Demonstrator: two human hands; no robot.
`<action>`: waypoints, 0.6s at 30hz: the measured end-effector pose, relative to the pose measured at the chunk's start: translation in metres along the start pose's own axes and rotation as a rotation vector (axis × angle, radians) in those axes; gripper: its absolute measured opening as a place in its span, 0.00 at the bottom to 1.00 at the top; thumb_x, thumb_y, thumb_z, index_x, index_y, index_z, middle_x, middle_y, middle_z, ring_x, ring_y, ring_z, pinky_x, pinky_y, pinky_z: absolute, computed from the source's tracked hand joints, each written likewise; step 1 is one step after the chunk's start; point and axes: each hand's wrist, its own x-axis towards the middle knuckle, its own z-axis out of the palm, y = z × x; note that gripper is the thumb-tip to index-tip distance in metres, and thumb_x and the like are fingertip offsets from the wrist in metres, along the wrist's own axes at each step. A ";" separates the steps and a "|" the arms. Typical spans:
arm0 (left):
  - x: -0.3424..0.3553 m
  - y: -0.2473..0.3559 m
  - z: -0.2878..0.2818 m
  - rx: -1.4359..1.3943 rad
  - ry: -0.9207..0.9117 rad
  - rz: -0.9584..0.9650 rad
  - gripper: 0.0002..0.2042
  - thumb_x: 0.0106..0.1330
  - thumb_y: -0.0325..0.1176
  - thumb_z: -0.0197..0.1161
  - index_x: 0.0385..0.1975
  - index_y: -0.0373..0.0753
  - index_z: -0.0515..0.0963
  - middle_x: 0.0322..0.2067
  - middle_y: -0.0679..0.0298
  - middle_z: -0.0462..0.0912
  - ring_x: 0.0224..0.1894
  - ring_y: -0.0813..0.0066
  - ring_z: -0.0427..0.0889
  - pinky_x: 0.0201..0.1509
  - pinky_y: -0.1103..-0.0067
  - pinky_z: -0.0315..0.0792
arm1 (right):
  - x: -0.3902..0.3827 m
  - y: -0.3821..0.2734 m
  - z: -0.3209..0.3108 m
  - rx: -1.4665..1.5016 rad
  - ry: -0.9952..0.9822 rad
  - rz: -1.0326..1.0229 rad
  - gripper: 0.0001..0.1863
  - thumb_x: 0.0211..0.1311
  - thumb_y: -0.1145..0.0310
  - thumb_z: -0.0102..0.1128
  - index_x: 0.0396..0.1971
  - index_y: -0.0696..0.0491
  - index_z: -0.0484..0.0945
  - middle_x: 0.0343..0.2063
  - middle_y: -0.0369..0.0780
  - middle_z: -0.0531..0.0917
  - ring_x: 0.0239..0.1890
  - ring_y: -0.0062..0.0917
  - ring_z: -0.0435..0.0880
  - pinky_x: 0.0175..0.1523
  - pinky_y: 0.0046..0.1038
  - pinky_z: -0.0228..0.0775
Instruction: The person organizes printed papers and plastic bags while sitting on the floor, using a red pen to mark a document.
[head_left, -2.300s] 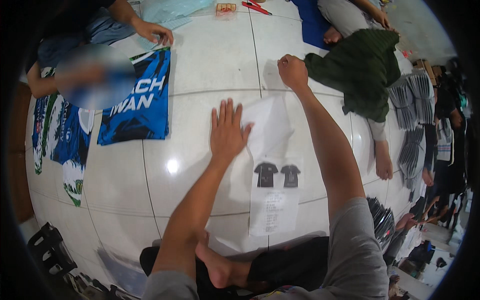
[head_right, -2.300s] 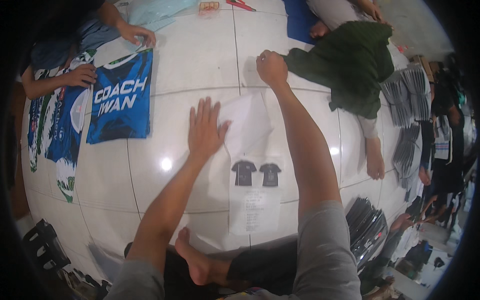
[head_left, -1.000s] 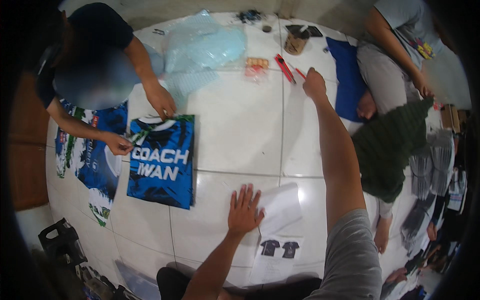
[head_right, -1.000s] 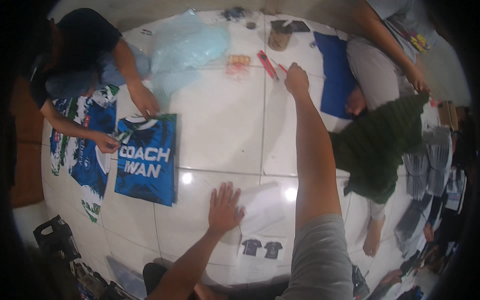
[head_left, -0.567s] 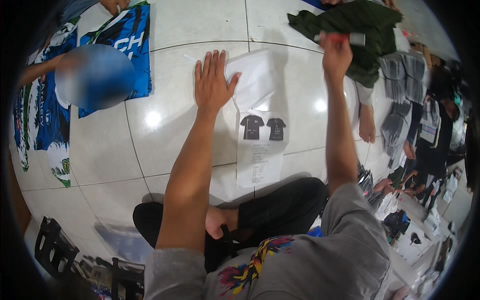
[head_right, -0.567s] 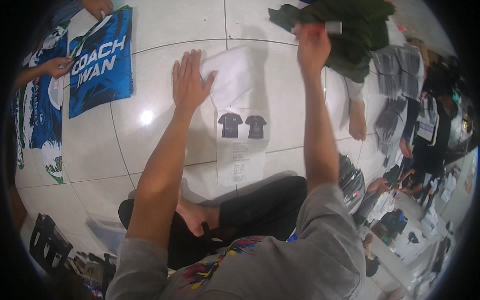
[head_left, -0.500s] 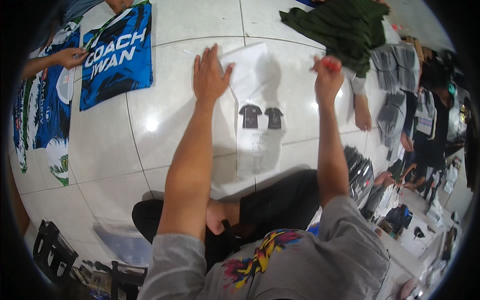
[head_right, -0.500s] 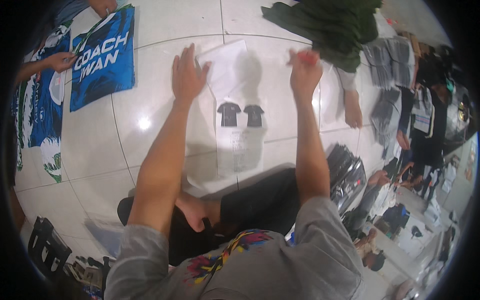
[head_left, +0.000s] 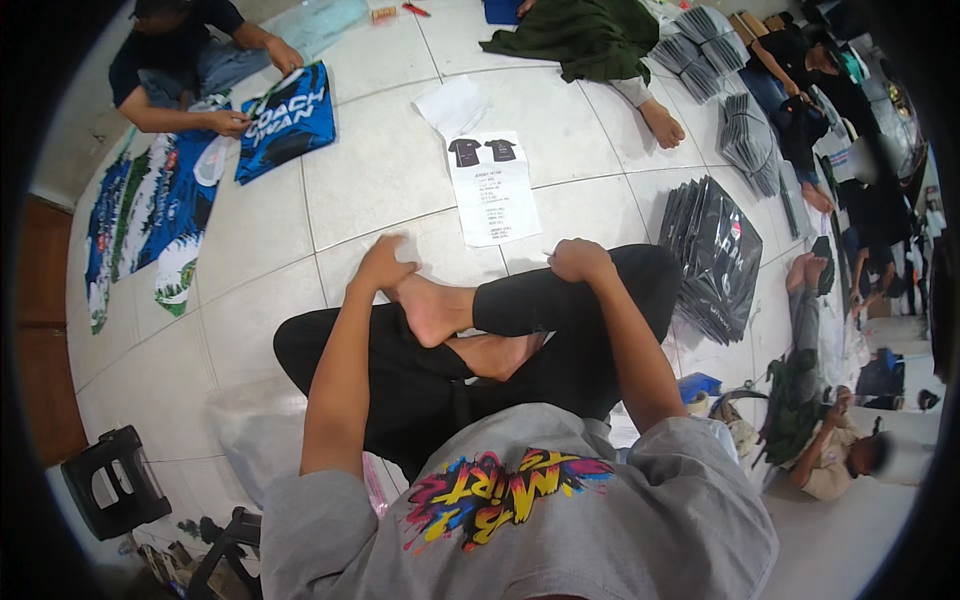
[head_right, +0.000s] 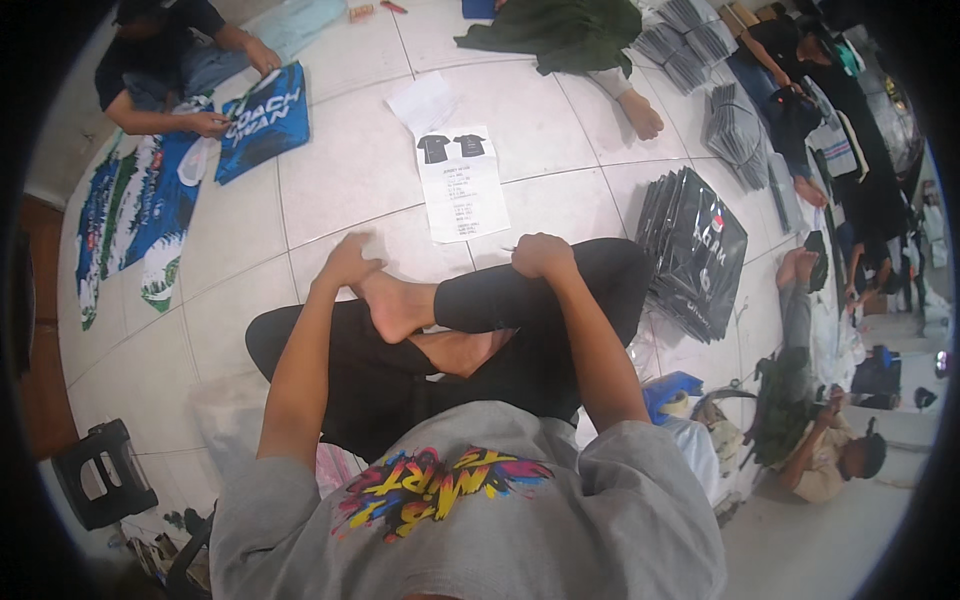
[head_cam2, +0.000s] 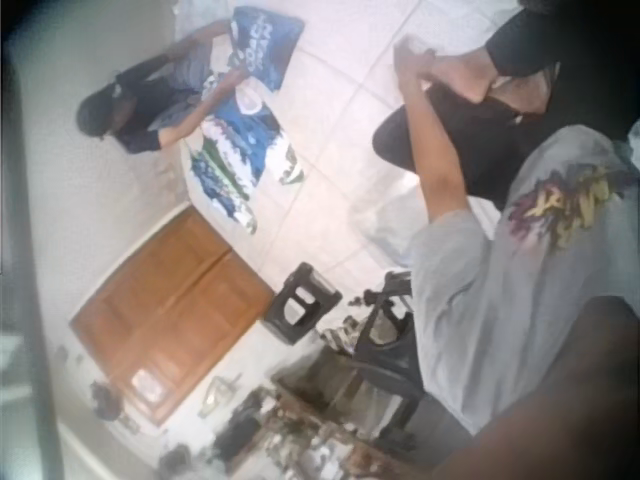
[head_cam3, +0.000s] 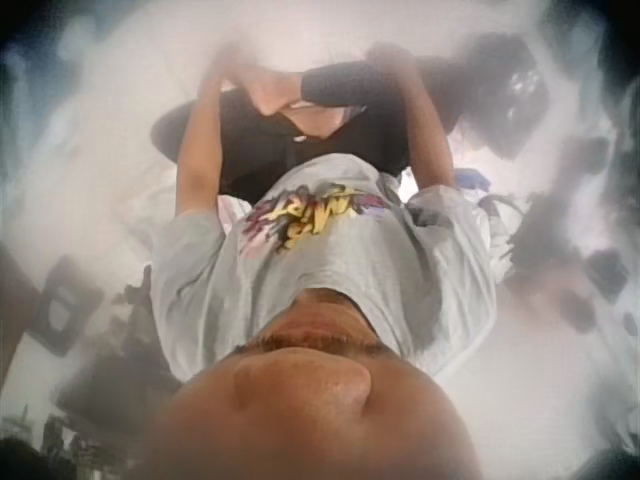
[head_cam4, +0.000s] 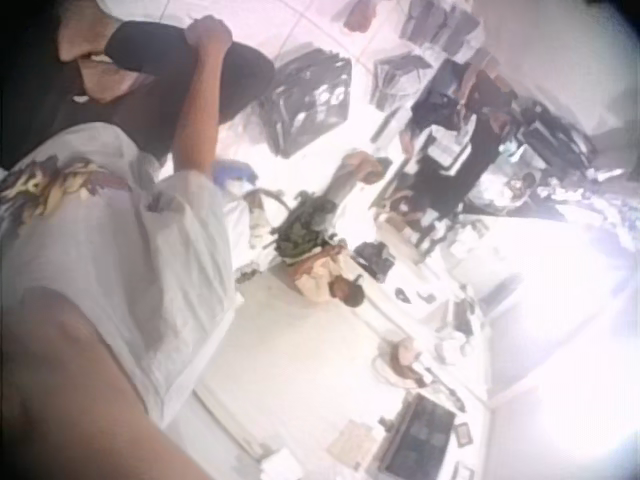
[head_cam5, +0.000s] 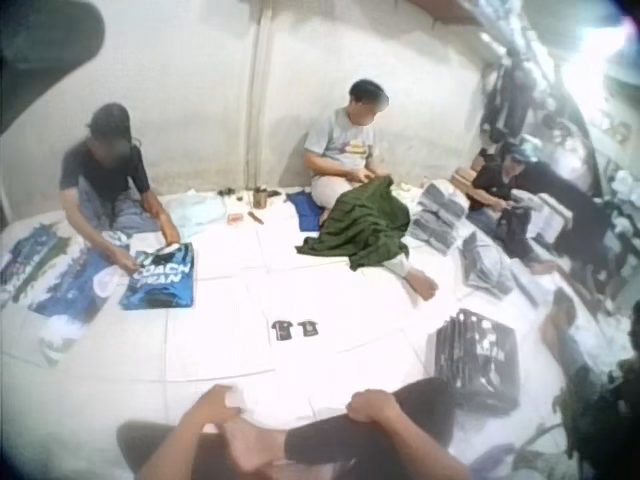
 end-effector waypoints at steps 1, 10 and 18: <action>-0.004 -0.015 -0.014 0.076 -0.057 -0.004 0.26 0.59 0.47 0.69 0.52 0.36 0.80 0.60 0.41 0.76 0.61 0.46 0.77 0.64 0.62 0.71 | -0.010 -0.004 -0.012 0.000 0.017 -0.005 0.20 0.65 0.60 0.50 0.44 0.56 0.86 0.46 0.52 0.87 0.50 0.47 0.86 0.59 0.43 0.76; -0.180 0.129 -0.096 0.470 0.123 -0.088 0.16 0.61 0.42 0.61 0.24 0.33 0.83 0.29 0.47 0.83 0.35 0.43 0.84 0.41 0.55 0.76 | -0.107 0.008 -0.025 -0.035 0.159 -0.115 0.20 0.66 0.55 0.52 0.43 0.55 0.85 0.41 0.50 0.88 0.47 0.45 0.87 0.57 0.43 0.74; -0.240 0.162 -0.070 0.424 0.227 -0.193 0.13 0.65 0.37 0.60 0.24 0.34 0.79 0.25 0.49 0.83 0.29 0.47 0.84 0.34 0.56 0.76 | -0.096 0.027 -0.001 -0.001 0.113 -0.200 0.19 0.68 0.53 0.53 0.42 0.53 0.83 0.38 0.46 0.89 0.46 0.44 0.86 0.56 0.45 0.72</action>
